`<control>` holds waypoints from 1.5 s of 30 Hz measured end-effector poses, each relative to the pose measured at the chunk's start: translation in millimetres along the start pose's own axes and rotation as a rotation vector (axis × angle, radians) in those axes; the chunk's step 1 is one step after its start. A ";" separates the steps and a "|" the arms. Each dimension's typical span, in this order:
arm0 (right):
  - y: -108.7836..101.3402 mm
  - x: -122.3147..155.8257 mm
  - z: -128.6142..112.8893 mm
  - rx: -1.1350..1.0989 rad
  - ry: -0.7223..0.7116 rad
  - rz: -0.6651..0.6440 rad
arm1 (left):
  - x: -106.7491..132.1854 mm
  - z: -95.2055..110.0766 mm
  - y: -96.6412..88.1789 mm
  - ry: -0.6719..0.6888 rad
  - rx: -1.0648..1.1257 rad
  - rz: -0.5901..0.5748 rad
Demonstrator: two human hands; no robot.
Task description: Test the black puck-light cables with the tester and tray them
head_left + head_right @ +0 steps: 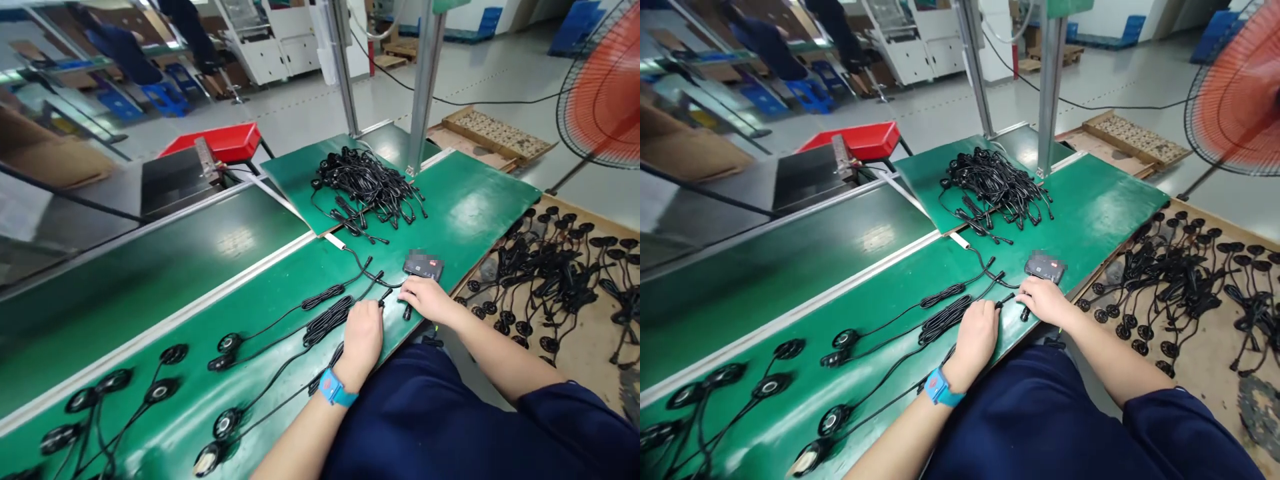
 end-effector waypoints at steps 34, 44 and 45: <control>6.0 18.8 8.9 -0.225 -0.128 0.051 | -22.0 3.2 17.0 -0.010 0.604 0.046; -0.7 27.1 3.6 -0.198 -0.146 0.154 | -5.6 10.7 -14.8 0.049 0.498 0.166; -3.6 32.3 3.9 -0.194 -0.134 0.223 | 10.6 5.6 -27.2 0.032 0.454 0.227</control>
Point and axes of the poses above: each hand's wrist, its own x-axis away from the middle knuckle, its own y-axis out of the palm, z = x × y, the point moved 2 cm from there along -x, towards the middle knuckle, and after that the axes turned 7 degrees about y, right-handed, at the moved point
